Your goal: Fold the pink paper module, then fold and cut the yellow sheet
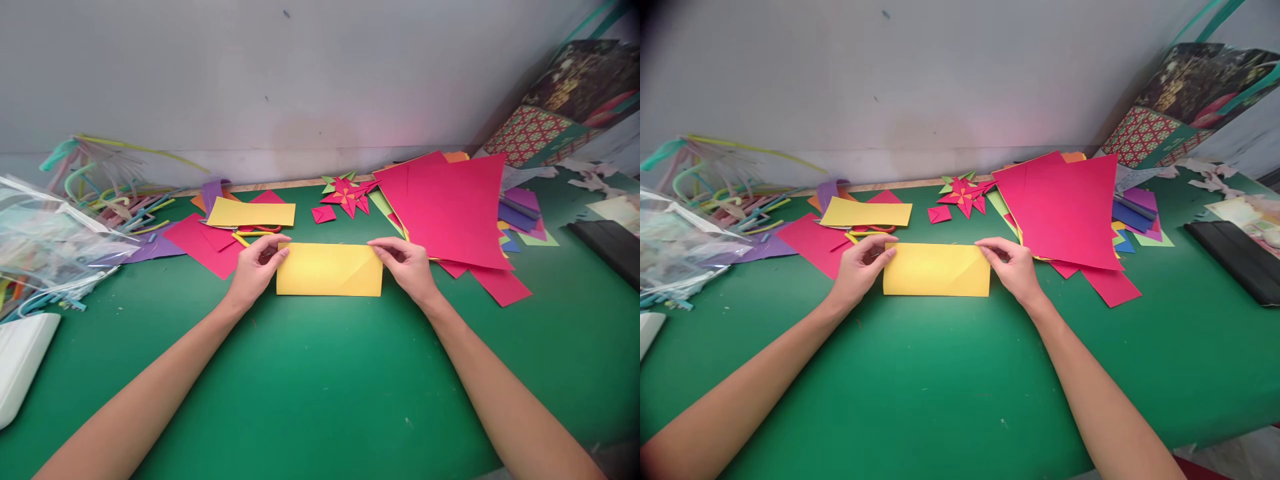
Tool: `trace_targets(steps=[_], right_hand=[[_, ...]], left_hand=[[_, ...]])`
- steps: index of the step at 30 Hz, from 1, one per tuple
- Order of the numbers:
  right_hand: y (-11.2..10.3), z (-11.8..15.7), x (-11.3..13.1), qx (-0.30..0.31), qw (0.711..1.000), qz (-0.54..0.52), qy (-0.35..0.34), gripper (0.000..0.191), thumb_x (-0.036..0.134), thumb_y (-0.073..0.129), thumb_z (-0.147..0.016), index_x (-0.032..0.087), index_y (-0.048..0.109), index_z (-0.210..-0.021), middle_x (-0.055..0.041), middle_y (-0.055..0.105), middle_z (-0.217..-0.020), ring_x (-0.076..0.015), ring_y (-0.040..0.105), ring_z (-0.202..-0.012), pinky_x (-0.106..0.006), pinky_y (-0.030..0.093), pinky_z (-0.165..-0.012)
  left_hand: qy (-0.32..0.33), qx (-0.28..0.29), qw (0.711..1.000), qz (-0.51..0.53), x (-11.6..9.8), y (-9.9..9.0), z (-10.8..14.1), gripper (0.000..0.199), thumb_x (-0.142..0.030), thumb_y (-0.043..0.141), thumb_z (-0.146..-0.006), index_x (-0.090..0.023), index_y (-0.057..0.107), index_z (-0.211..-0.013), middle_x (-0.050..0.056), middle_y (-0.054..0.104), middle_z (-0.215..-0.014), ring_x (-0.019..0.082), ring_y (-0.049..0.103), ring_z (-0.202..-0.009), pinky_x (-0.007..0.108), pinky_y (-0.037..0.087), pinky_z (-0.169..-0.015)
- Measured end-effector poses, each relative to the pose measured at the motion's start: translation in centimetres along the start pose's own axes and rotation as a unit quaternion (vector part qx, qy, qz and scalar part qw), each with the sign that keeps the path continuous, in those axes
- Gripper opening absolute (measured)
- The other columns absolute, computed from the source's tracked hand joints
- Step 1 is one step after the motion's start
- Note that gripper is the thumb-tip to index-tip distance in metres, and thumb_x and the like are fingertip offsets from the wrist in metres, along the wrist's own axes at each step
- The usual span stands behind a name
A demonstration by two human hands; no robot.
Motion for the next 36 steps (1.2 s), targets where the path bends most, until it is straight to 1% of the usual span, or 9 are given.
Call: trace_targets(steps=[5, 8, 14, 18, 21, 24, 28, 32, 36], right_hand=[[0.0, 0.1, 0.4, 0.001, 0.998, 0.057, -0.023, 0.017, 0.033, 0.068, -0.097, 0.025, 0.082, -0.103, -0.0042, 0.082, -0.103, -0.0232, 0.074, -0.088, -0.034, 0.058, -0.073], [0.1, 0.1, 0.6, 0.001, 0.998, 0.065, -0.028, 0.017, 0.032, 0.068, -0.097, 0.024, 0.082, -0.103, -0.0044, 0.082, -0.102, -0.0228, 0.074, -0.086, -0.034, 0.058, -0.072], [0.1, 0.0, 0.5, 0.005, 0.997, 0.071, -0.028, 0.018, 0.032, 0.067, -0.097, 0.024, 0.082, -0.103, -0.0047, 0.082, -0.103, -0.0233, 0.073, -0.086, -0.034, 0.057, -0.07], [0.1, 0.0, 0.5, 0.011, 0.995, 0.092, -0.036, 0.018, 0.032, 0.065, -0.098, 0.025, 0.081, -0.104, -0.0048, 0.082, -0.104, -0.024, 0.074, -0.087, -0.035, 0.057, -0.07], [0.2, 0.0, 0.5, 0.024, 0.992, 0.115, -0.049, 0.018, 0.03, 0.064, -0.099, 0.025, 0.081, -0.104, -0.0049, 0.082, -0.105, -0.025, 0.075, -0.09, -0.036, 0.056, -0.071], [0.5, 0.0, 0.6, 0.039, 0.987, 0.142, -0.069, 0.018, 0.027, 0.062, -0.1, 0.024, 0.08, -0.104, -0.0047, 0.082, -0.105, -0.0252, 0.075, -0.093, -0.037, 0.057, -0.076], [1.1, 0.1, 0.6, 0.065, 0.974, 0.194, -0.097, 0.019, 0.025, 0.059, -0.102, 0.024, 0.078, -0.106, -0.005, 0.08, -0.103, -0.0262, 0.073, -0.094, -0.04, 0.056, -0.081], [1.8, 0.2, 0.2, 0.099, 0.958, 0.247, -0.107, 0.021, 0.024, 0.056, -0.104, 0.024, 0.077, -0.106, -0.0061, 0.079, -0.1, -0.0277, 0.069, -0.092, -0.041, 0.053, -0.081], [2.1, 0.3, -0.1, 0.107, 0.949, 0.278, -0.106, 0.019, 0.025, 0.057, -0.103, 0.023, 0.076, -0.105, -0.0067, 0.076, -0.093, -0.0273, 0.066, -0.089, -0.04, 0.05, -0.078]], left_hand=[[-0.01, 0.003, 1.0, 0.004, 0.2, 0.1, 0.0, 0.025, -0.037, 0.072, -0.092, -0.018, 0.075, -0.108, 0.002, 0.064, -0.086, 0.015, 0.056, -0.075, 0.025, 0.043, -0.066], [-0.009, 0.004, 1.0, 0.004, 0.3, 0.1, 0.0, 0.025, -0.037, 0.072, -0.092, -0.019, 0.075, -0.109, 0.002, 0.065, -0.088, 0.015, 0.057, -0.077, 0.025, 0.044, -0.066], [-0.008, 0.012, 1.0, -0.021, 0.3, 0.1, 0.0, 0.024, -0.037, 0.071, -0.093, -0.02, 0.075, -0.109, 0.001, 0.065, -0.085, 0.015, 0.057, -0.073, 0.026, 0.045, -0.065], [0.0, 0.021, 0.999, -0.047, 0.2, 0.3, 0.0, 0.022, -0.037, 0.069, -0.094, -0.021, 0.074, -0.109, 0.003, 0.069, -0.091, 0.017, 0.061, -0.079, 0.027, 0.048, -0.069], [0.023, 0.027, 0.995, -0.088, 0.1, 0.4, 0.0, 0.021, -0.036, 0.067, -0.095, -0.021, 0.074, -0.108, 0.003, 0.07, -0.093, 0.017, 0.061, -0.079, 0.029, 0.048, -0.07], [0.045, 0.033, 0.987, -0.149, 0.0, 0.6, -0.1, 0.017, -0.032, 0.064, -0.096, -0.022, 0.074, -0.106, 0.002, 0.067, -0.088, 0.017, 0.058, -0.076, 0.029, 0.045, -0.068], [0.076, 0.055, 0.971, -0.218, -0.2, 1.2, -0.1, 0.016, -0.026, 0.061, -0.096, -0.021, 0.073, -0.105, 0.002, 0.064, -0.086, 0.018, 0.059, -0.081, 0.031, 0.044, -0.073], [0.09, 0.072, 0.955, -0.271, -0.1, 1.6, -0.1, 0.016, -0.023, 0.06, -0.095, -0.02, 0.074, -0.103, 0.003, 0.063, -0.085, 0.021, 0.058, -0.084, 0.034, 0.044, -0.075], [0.093, 0.075, 0.947, -0.3, 0.1, 1.8, -0.1, 0.017, -0.024, 0.059, -0.096, -0.02, 0.074, -0.102, 0.004, 0.064, -0.086, 0.023, 0.058, -0.085, 0.035, 0.043, -0.075]])
Point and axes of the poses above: each hand's wrist, its own z-axis away from the middle knuckle, its own y-axis out of the palm, x = y × z, the point moved 8 cm from there along -z, towards the middle knuckle
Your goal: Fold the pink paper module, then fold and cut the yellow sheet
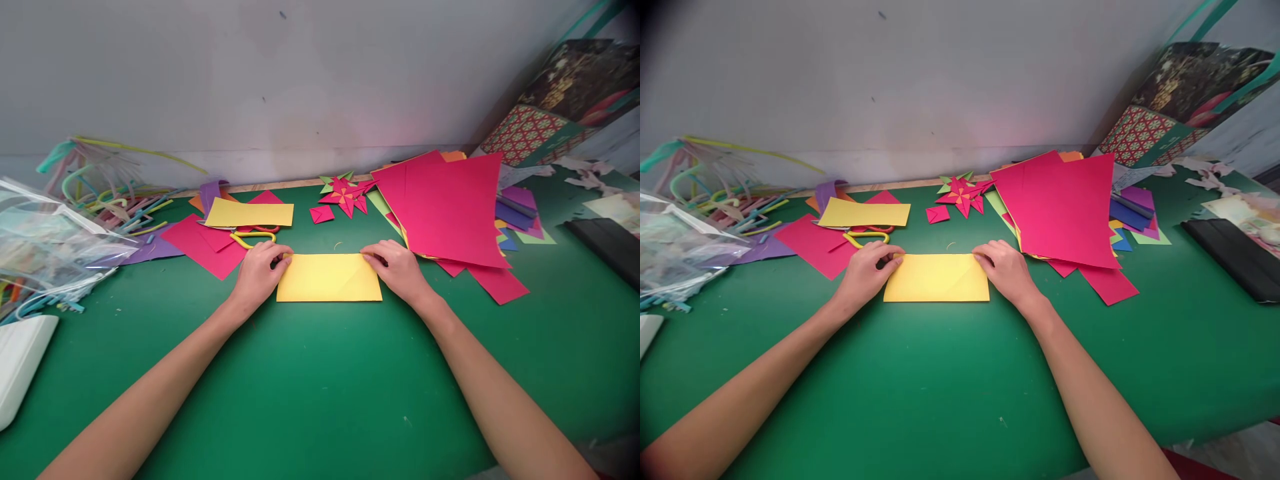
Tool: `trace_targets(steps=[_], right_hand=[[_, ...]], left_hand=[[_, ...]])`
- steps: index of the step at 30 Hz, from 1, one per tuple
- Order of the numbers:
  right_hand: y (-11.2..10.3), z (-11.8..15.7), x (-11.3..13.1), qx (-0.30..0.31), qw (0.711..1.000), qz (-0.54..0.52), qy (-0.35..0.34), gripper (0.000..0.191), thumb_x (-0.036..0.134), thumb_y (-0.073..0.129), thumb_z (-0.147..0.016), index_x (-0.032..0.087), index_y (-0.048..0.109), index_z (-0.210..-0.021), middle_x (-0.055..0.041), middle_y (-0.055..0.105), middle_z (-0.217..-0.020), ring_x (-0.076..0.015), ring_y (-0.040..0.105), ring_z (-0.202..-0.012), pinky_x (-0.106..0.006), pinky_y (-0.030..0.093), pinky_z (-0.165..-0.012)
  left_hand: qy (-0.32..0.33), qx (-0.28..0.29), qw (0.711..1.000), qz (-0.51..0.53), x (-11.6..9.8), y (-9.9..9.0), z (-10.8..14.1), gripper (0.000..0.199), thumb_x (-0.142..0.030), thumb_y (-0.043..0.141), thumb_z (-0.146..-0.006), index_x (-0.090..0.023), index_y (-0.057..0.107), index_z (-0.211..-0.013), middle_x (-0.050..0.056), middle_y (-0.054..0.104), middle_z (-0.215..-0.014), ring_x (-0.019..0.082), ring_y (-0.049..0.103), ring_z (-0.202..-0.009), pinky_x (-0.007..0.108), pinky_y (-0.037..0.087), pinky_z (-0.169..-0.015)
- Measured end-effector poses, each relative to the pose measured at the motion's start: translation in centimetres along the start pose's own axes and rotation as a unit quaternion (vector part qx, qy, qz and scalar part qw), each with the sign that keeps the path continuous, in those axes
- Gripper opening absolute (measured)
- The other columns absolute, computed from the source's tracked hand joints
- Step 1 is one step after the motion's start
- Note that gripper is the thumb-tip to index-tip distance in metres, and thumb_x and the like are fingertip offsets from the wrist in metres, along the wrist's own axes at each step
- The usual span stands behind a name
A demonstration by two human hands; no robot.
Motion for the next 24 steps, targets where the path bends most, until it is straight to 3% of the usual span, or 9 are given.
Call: trace_targets(steps=[12, 16, 24], right_hand=[[0.1, -0.2, -0.1, 0.005, 1.0, 0.001, 0.023, 0.016, 0.024, 0.06, -0.1, 0.025, 0.074, -0.106, -0.0063, 0.071, -0.088, -0.0272, 0.064, -0.087, -0.038, 0.046, -0.072], [0.1, -0.1, -0.2, 0.001, 0.999, -0.01, 0.036, 0.016, 0.024, 0.061, -0.099, 0.025, 0.075, -0.106, -0.0062, 0.067, -0.088, -0.0262, 0.064, -0.084, -0.037, 0.048, -0.072], [-0.7, -0.1, -1.2, -0.029, 0.985, -0.137, 0.099, 0.029, 0.033, 0.068, -0.094, 0.025, 0.072, -0.122, -0.0083, 0.072, -0.114, -0.022, 0.065, -0.081, -0.036, 0.052, -0.07]], left_hand=[[0.019, 0.0, 0.999, -0.029, 0.1, 0.4, 0.0, 0.018, -0.025, 0.057, -0.097, -0.022, 0.073, -0.103, 0.007, 0.066, -0.092, 0.026, 0.058, -0.091, 0.037, 0.042, -0.078], [0.0, 0.009, 1.0, 0.025, 0.4, 0.4, 0.0, 0.018, -0.026, 0.059, -0.095, -0.021, 0.073, -0.106, 0.004, 0.065, -0.088, 0.023, 0.06, -0.083, 0.035, 0.044, -0.074], [-0.021, -0.023, 0.986, 0.161, 0.7, -0.5, 0.0, 0.012, -0.027, 0.06, -0.097, -0.021, 0.071, -0.099, 0.003, 0.063, -0.091, 0.018, 0.059, -0.081, 0.032, 0.046, -0.074]])
Point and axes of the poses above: each hand's wrist, its own z-axis away from the middle knuckle, its own y-axis out of the palm, x = y × z, the point moved 8 cm from there along -z, towards the middle knuckle
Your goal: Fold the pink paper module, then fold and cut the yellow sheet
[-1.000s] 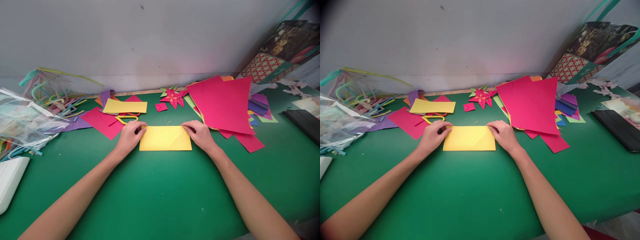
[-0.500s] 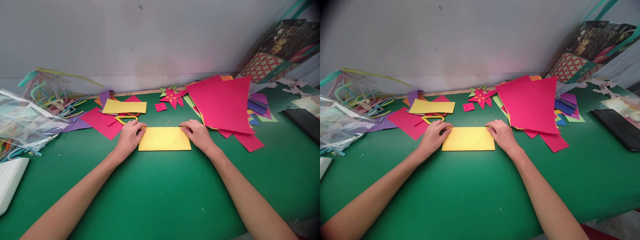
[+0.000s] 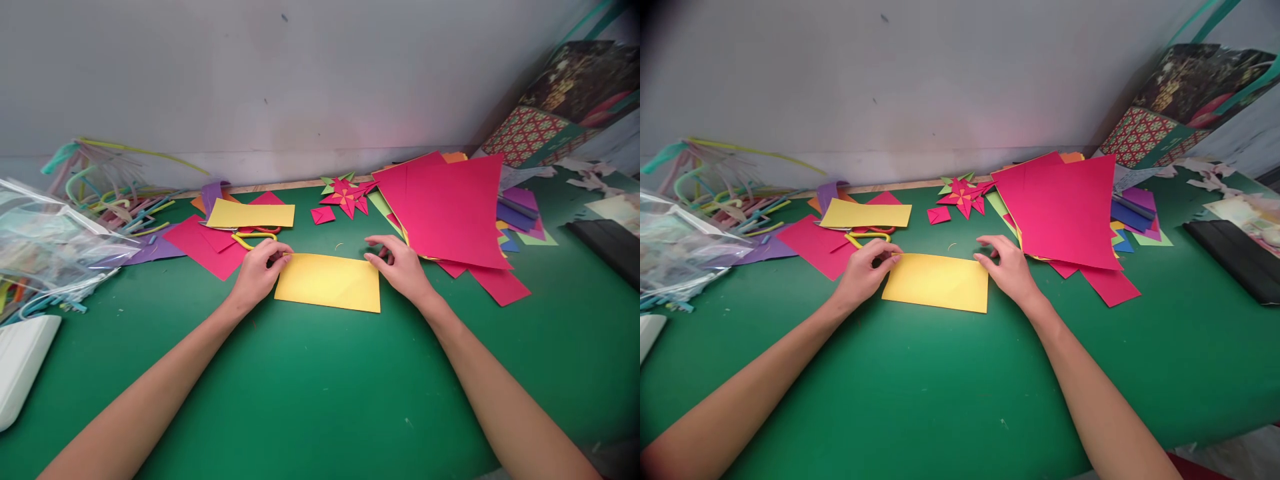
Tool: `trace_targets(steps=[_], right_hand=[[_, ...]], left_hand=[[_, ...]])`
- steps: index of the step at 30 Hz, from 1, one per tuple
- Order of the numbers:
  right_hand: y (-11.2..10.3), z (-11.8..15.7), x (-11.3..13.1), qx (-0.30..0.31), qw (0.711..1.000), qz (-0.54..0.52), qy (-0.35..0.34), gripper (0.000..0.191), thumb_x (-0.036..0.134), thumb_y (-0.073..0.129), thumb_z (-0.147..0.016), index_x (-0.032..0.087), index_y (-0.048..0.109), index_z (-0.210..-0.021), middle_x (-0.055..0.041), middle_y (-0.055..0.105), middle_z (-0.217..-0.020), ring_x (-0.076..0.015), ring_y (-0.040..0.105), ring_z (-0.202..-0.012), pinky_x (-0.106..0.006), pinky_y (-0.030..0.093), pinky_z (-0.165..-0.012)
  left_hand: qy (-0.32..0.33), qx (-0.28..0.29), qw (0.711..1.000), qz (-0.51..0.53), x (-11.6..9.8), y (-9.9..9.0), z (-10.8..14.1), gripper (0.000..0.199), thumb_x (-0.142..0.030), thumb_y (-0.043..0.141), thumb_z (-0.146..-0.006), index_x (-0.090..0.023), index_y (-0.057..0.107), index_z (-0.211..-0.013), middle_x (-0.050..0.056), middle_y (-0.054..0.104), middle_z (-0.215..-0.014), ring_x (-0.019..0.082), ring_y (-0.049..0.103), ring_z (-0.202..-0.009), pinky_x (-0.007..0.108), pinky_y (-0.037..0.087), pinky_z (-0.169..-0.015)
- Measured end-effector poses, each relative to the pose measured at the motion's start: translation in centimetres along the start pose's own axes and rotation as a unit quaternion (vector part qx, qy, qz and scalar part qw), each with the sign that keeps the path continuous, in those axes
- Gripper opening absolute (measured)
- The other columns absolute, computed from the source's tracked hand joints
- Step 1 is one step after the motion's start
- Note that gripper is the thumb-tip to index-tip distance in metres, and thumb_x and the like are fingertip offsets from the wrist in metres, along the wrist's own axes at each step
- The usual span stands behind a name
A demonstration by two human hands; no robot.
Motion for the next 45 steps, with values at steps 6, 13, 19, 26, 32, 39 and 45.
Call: trace_targets(steps=[6, 13, 19, 26, 32, 39, 45], right_hand=[[0.3, 0.1, -0.5, 0.068, 0.986, -0.132, 0.074, 0.026, 0.047, 0.073, -0.089, 0.021, 0.076, -0.093, -0.0014, 0.067, -0.073, -0.0181, 0.058, -0.065, -0.032, 0.045, -0.058], [-1.6, 0.2, -0.8, -0.064, 0.974, -0.204, 0.074, 0.027, 0.047, 0.079, -0.085, 0.022, 0.077, -0.094, -0.0033, 0.071, -0.084, -0.019, 0.063, -0.071, -0.032, 0.051, -0.061], [-1.9, 1.0, -0.1, -0.13, 0.94, -0.281, 0.146, 0.049, 0.069, 0.05, -0.099, 0.025, 0.068, -0.111, -0.0042, 0.068, -0.077, -0.0177, 0.058, -0.055, -0.029, 0.041, -0.044], [4.2, 2.3, 4.0, 0.082, 0.873, -0.443, 0.186, 0.062, 0.068, 0.051, -0.099, 0.026, 0.051, -0.145, -0.0137, 0.076, -0.123, -0.0285, 0.076, -0.104, -0.04, 0.063, -0.079], [4.2, 2.6, 3.3, 0.002, 0.881, -0.434, 0.189, 0.058, 0.044, 0.084, -0.083, 0.026, 0.059, -0.132, -0.0066, 0.079, -0.106, -0.0227, 0.074, -0.085, -0.035, 0.062, -0.072], [4.4, 2.6, 3.4, -0.012, 0.879, -0.438, 0.187, 0.053, 0.038, 0.083, -0.084, 0.025, 0.062, -0.13, -0.0043, 0.078, -0.1, -0.0198, 0.071, -0.082, -0.031, 0.059, -0.067], [5.4, 2.8, 4.5, 0.03, 0.896, -0.411, 0.162, 0.046, 0.044, 0.079, -0.089, 0.025, 0.063, -0.128, -0.0052, 0.079, -0.099, -0.0207, 0.072, -0.08, -0.034, 0.06, -0.069]], left_hand=[[-0.058, -0.032, 0.991, 0.113, 1.0, -0.7, 0.1, 0.016, -0.036, 0.068, -0.094, -0.021, 0.07, -0.101, 0.004, 0.064, -0.092, 0.017, 0.06, -0.08, 0.029, 0.048, -0.07], [-0.055, 0.008, 0.97, 0.235, 0.9, 0.1, 0.3, 0.042, -0.041, 0.079, -0.087, -0.021, 0.065, -0.121, 0.008, 0.071, -0.109, 0.022, 0.068, -0.098, 0.035, 0.057, -0.088], [0.081, -0.216, 0.971, 0.054, -3.4, -3.2, 2.4, 0.007, -0.028, 0.07, -0.095, -0.026, 0.069, -0.101, 0.005, 0.068, -0.102, 0.022, 0.064, -0.097, 0.039, 0.055, -0.091], [0.314, -0.001, 0.94, -0.131, -9.6, 3.4, 5.9, 0.025, -0.014, 0.059, -0.098, -0.033, 0.072, -0.108, 0.005, 0.075, -0.11, 0.023, 0.07, -0.106, 0.052, 0.047, -0.112], [0.214, -0.001, 0.977, -0.012, -8.3, 2.9, 4.7, 0.053, -0.002, 0.044, -0.095, -0.034, 0.069, -0.128, 0.008, 0.059, -0.145, 0.025, 0.052, -0.142, 0.055, 0.039, -0.124], [-0.176, -0.031, 0.901, 0.395, -1.1, 2.8, 2.1, 0.046, -0.034, 0.045, -0.104, -0.026, 0.044, -0.15, 0.016, 0.052, -0.157, 0.027, 0.068, -0.126, 0.048, 0.059, -0.104], [-0.195, 0.025, 0.909, 0.367, -1.9, 2.9, 1.4, 0.046, -0.054, 0.078, -0.086, -0.019, 0.07, -0.115, 0.012, 0.076, -0.121, 0.029, 0.074, -0.107, 0.039, 0.062, -0.089]])
Point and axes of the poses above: each hand's wrist, its own z-axis away from the middle knuckle, its own y-axis out of the palm, x = y × z, the point moved 8 cm from there along -z, towards the middle knuckle
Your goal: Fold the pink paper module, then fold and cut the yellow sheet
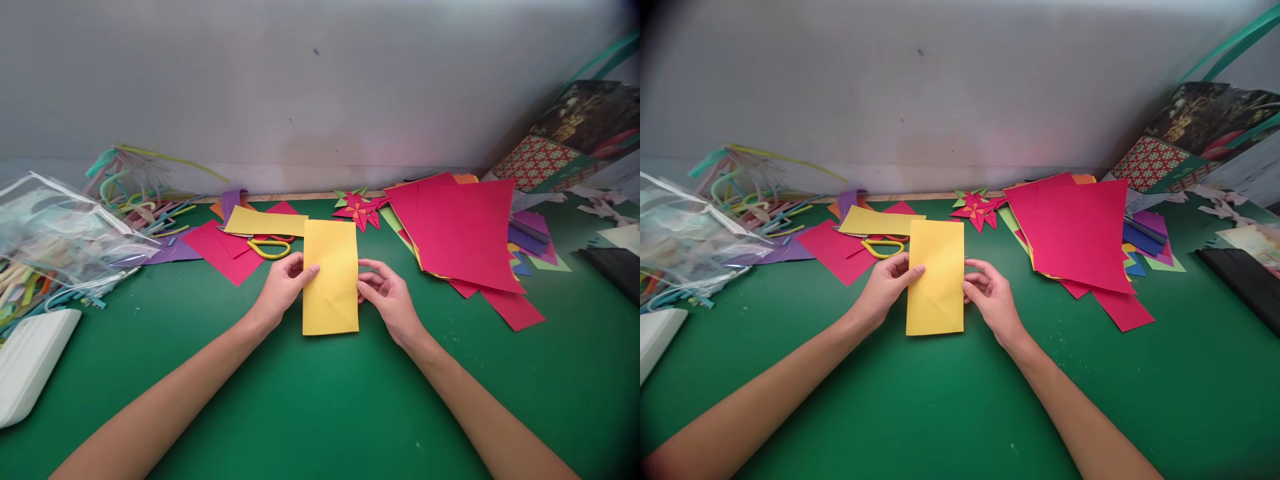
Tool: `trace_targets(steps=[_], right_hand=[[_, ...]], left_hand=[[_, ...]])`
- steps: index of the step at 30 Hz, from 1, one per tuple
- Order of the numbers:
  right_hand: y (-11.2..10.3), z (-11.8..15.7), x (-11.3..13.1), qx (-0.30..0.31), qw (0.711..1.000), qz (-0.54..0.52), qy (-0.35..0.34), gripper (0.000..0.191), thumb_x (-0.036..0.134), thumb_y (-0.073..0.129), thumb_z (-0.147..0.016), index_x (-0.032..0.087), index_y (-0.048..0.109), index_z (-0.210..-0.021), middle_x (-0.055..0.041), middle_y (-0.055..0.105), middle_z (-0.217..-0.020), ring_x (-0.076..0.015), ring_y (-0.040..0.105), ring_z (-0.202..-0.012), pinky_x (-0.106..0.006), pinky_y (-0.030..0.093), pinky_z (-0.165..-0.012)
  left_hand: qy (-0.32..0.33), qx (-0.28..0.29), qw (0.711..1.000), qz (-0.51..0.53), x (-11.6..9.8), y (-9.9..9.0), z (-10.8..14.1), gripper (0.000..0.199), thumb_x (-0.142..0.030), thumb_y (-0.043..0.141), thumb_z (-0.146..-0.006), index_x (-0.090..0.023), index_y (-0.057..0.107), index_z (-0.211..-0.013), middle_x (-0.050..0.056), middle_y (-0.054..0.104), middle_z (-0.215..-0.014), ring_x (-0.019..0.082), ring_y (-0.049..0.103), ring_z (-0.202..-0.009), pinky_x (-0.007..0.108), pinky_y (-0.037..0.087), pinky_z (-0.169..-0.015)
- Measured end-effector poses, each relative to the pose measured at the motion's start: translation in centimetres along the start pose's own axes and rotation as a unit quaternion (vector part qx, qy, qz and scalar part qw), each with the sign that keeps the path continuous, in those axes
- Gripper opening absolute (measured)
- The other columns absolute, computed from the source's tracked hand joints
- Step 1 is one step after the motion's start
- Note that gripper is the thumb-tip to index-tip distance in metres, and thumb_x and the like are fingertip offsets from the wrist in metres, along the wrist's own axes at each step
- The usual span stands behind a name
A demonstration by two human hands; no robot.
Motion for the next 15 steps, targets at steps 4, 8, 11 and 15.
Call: trace_targets(steps=[4, 8, 11, 15], right_hand=[[1.6, 0.5, -0.7, 0.04, 0.997, -0.056, 0.044, 0.055, 0.052, 0.073, -0.093, 0.027, 0.058, -0.14, -0.0087, 0.08, -0.112, -0.0249, 0.077, -0.093, -0.037, 0.063, -0.079], [1.9, 1.0, -1.4, 0.047, 0.995, -0.03, 0.081, 0.045, 0.054, 0.082, -0.084, 0.022, 0.074, -0.114, -0.011, 0.081, -0.109, -0.0308, 0.079, -0.094, -0.042, 0.064, -0.083], [1.8, 1.2, -1.6, 0.055, 0.994, 0.0, 0.093, 0.04, 0.056, 0.083, -0.082, 0.021, 0.078, -0.101, -0.0107, 0.082, -0.104, -0.0325, 0.079, -0.093, -0.043, 0.064, -0.082], [1.8, 1.4, -1.7, 0.098, 0.988, 0.013, 0.122, 0.037, 0.053, 0.084, -0.082, 0.021, 0.079, -0.1, -0.0098, 0.083, -0.103, -0.032, 0.079, -0.094, -0.041, 0.064, -0.079]], left_hand=[[0.015, -0.025, 1.0, -0.002, 0.2, 0.0, 0.7, 0.041, -0.052, 0.081, -0.084, -0.018, 0.072, -0.106, 0.01, 0.077, -0.11, 0.029, 0.074, -0.101, 0.039, 0.062, -0.085], [0.009, 0.032, 0.999, -0.003, 0.3, 1.4, 1.3, 0.036, -0.049, 0.074, -0.091, -0.017, 0.073, -0.107, 0.011, 0.077, -0.116, 0.029, 0.073, -0.104, 0.039, 0.062, -0.086], [0.016, 0.073, 0.997, -0.028, -0.6, 1.8, 1.2, 0.037, -0.044, 0.075, -0.092, -0.018, 0.073, -0.118, 0.011, 0.074, -0.127, 0.03, 0.072, -0.111, 0.038, 0.061, -0.091], [0.004, 0.144, 0.988, -0.047, -1.7, 1.9, 0.6, 0.044, -0.036, 0.083, -0.084, -0.019, 0.073, -0.123, 0.01, 0.075, -0.128, 0.031, 0.072, -0.114, 0.041, 0.06, -0.097]])
Point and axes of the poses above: each hand's wrist, its own z-axis away from the middle knuckle, its own y-axis out of the palm, x = y × z, the point moved 8 cm from there along -z, towards the middle knuckle
